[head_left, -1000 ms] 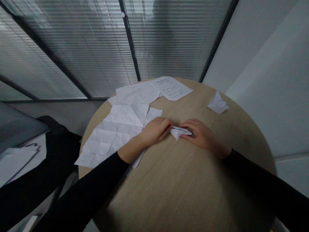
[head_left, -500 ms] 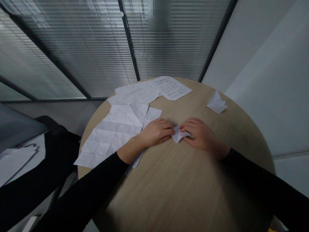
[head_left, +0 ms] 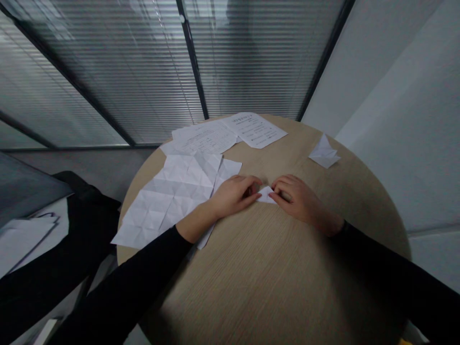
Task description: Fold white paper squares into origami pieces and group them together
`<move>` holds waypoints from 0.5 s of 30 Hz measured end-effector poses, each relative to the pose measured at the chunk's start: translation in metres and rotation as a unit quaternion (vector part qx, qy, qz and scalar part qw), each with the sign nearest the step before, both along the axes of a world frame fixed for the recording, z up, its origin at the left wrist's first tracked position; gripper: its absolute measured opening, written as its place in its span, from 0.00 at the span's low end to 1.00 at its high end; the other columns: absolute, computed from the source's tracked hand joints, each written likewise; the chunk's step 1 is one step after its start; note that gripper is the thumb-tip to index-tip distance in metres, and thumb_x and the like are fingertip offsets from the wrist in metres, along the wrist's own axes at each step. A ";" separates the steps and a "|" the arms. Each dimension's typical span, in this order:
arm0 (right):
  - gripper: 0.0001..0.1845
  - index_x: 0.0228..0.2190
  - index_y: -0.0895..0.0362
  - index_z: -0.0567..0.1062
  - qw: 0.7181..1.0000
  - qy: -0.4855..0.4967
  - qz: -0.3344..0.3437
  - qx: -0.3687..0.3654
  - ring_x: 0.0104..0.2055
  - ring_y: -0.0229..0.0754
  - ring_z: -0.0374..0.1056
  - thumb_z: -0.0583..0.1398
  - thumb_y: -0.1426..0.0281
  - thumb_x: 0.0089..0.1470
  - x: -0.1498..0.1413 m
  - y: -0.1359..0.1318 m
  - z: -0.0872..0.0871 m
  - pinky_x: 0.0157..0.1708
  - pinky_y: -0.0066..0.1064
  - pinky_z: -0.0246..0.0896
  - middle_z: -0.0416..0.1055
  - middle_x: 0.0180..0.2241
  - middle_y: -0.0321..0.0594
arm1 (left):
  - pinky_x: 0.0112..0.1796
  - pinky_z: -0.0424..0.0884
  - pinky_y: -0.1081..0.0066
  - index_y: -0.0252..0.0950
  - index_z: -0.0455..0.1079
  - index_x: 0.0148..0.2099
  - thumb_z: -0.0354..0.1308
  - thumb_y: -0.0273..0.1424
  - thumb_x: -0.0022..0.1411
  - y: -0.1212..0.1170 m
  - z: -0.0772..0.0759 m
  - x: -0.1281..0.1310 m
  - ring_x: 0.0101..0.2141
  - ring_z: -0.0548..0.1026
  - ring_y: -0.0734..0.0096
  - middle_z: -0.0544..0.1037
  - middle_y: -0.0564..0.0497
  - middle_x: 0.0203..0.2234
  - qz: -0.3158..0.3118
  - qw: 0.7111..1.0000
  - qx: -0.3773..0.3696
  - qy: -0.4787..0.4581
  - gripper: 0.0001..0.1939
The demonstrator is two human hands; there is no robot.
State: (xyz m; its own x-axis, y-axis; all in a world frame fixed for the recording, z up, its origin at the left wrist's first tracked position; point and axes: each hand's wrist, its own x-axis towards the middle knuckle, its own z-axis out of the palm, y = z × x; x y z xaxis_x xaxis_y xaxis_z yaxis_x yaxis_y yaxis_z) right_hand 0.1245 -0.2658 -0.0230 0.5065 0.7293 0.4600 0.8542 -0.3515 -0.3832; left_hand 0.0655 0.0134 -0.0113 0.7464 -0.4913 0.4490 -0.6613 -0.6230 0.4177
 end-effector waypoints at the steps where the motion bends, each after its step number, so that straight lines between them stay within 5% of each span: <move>1: 0.07 0.39 0.49 0.78 1.000 0.006 -0.013 0.012 0.47 0.55 0.77 0.65 0.66 0.74 0.001 0.001 -0.003 0.52 0.53 0.73 0.81 0.42 0.43 | 0.47 0.77 0.60 0.36 0.77 0.57 0.62 0.39 0.82 0.000 -0.001 0.000 0.40 0.82 0.61 0.84 0.48 0.38 0.008 1.000 0.004 0.002 0.13; 3: 0.01 0.45 0.49 0.80 0.999 0.004 -0.037 0.031 0.49 0.58 0.77 0.66 0.66 0.72 0.002 0.001 -0.006 0.52 0.54 0.74 0.81 0.44 0.45 | 0.48 0.77 0.60 0.37 0.79 0.52 0.61 0.38 0.82 0.000 -0.002 0.002 0.44 0.82 0.59 0.84 0.45 0.42 0.000 1.000 0.023 -0.005 0.10; 9: 0.21 0.60 0.44 0.83 1.000 -0.025 0.006 -0.015 0.60 0.59 0.79 0.61 0.73 0.74 -0.010 -0.002 -0.004 0.63 0.61 0.76 0.84 0.58 0.45 | 0.53 0.77 0.57 0.41 0.85 0.50 0.60 0.35 0.82 0.005 -0.002 0.007 0.48 0.85 0.60 0.88 0.46 0.46 -0.045 0.998 0.033 -0.020 0.11; 15: 0.38 0.83 0.51 0.55 0.996 -0.008 0.040 -0.086 0.82 0.60 0.60 0.57 0.64 0.80 -0.032 -0.007 -0.012 0.78 0.64 0.63 0.62 0.81 0.54 | 0.54 0.78 0.56 0.42 0.87 0.52 0.63 0.36 0.81 0.009 0.001 0.007 0.50 0.86 0.59 0.89 0.46 0.50 -0.070 0.997 0.021 -0.019 0.10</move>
State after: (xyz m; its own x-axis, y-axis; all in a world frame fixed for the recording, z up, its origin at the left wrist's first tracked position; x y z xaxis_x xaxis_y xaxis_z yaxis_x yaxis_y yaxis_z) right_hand 0.0929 -0.2726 -0.0345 0.4379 0.8352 0.3327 0.8871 -0.3414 -0.3105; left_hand 0.0729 0.0221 -0.0106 0.6518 -0.6092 0.4517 -0.7581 -0.5400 0.3657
